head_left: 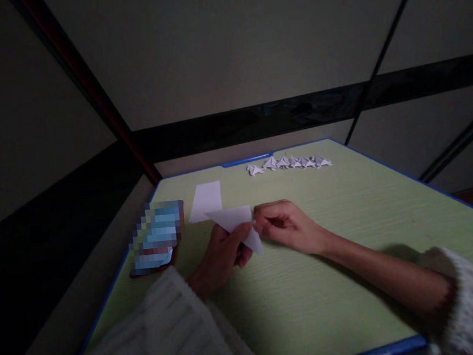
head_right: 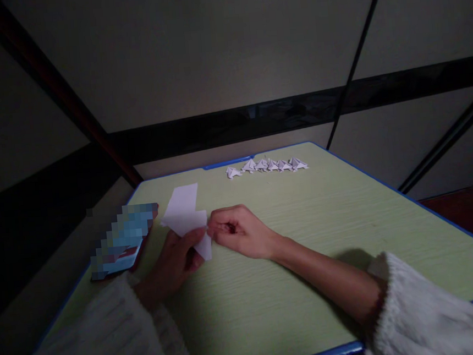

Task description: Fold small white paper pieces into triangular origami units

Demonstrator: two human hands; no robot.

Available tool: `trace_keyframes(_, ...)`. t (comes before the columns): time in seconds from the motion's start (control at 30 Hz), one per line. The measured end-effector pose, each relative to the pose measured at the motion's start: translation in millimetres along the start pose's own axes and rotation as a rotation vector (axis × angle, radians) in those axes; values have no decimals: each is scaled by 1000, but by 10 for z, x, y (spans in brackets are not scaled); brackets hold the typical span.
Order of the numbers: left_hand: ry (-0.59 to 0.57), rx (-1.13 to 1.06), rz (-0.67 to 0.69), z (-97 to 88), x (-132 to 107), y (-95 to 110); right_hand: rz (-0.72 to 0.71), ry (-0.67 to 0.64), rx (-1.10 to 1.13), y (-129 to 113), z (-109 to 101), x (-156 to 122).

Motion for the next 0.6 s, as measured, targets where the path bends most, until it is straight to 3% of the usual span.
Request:
trace_keyframes(0.13,12,-19,35,9,-3,43,-119,77,-196,-125,-48,-26)
trace_keyframes(0.33,-4,21,47,-16,43,12,149,-97,238,164,59,40)
trace_keyframes(0.6,-117,-12,-24,31,36,-77,167,-140,298,213,55,39)
Point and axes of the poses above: each hand's wrist, its own x-axis towards the middle knuckle, its own z-axis out of the palm, y = z × x, the point moved 8 cm from there along x, towards the middle knuckle, and after that the axes turned 8 degrees about -y, right-handed, at the moved point
